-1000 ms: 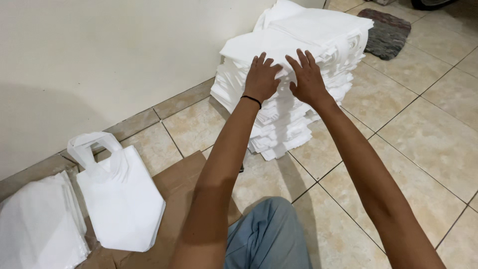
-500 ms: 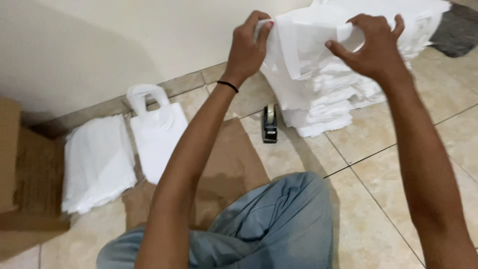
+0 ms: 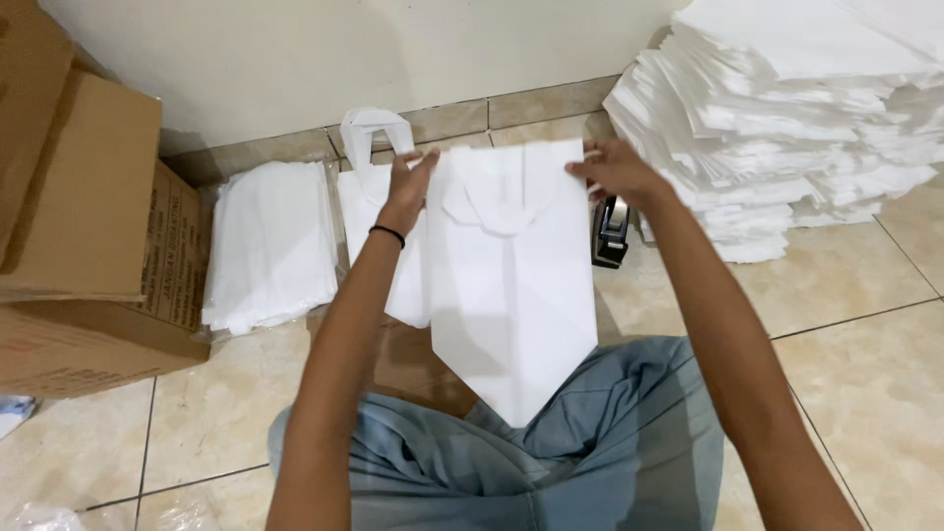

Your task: The person gathers a stack of white bags, aligns them, and inserts them into a clear plastic sleeve while sitting on the floor.

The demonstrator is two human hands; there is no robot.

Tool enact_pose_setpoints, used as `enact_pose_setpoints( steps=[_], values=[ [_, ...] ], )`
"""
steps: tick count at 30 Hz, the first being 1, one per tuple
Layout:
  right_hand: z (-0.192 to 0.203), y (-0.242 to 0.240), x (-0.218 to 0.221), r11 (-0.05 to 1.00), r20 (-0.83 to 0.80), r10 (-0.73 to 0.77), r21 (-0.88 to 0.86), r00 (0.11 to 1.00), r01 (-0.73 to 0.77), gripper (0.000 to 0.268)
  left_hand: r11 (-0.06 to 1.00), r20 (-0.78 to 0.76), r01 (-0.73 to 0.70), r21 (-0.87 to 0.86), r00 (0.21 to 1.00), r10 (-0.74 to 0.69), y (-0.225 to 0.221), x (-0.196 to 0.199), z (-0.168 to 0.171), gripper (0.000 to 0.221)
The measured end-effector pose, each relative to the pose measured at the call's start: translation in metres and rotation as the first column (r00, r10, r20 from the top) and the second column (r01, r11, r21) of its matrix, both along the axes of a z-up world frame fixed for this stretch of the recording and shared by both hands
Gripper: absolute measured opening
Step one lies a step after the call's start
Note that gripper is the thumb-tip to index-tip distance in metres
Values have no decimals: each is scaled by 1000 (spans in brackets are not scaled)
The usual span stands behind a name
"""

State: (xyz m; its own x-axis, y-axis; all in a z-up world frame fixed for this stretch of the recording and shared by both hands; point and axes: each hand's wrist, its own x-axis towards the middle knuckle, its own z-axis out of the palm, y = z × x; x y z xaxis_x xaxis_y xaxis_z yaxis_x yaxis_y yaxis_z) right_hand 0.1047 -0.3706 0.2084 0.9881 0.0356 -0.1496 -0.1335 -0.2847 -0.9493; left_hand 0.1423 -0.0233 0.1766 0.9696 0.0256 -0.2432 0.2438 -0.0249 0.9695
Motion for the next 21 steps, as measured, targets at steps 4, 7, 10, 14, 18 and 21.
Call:
enact_pose_setpoints(
  steps=[4, 7, 10, 14, 18, 21],
  values=[
    [-163, -26, 36, 990, 12, -121, -64, 993, 122, 51, 995, -121, 62, 79, 991, -52, -22, 49, -165, 71],
    [-254, -40, 41, 945, 62, -293, -133, 954, 299, 46, 990, -103, 126, 68, 988, -119, -52, 35, -202, 77],
    [-232, -11, -6, 930, 222, -266, -197, 938, 310, 58, 968, 111, -42, -247, 991, 71, -81, 3, -165, 77],
    [-201, 18, -89, 780, 263, 66, -615, 962, 115, 60, 884, 300, 147, 445, 905, -301, -85, -48, -172, 43],
    [-195, 47, -133, 608, -206, 140, -754, 968, -248, 77, 218, -272, 507, 834, 721, -637, -84, -124, -124, 68],
    [-188, 62, -133, 506, -307, 145, -794, 941, -337, 76, 51, -363, 524, 850, 654, -663, -88, -131, -142, 66]
  ],
)
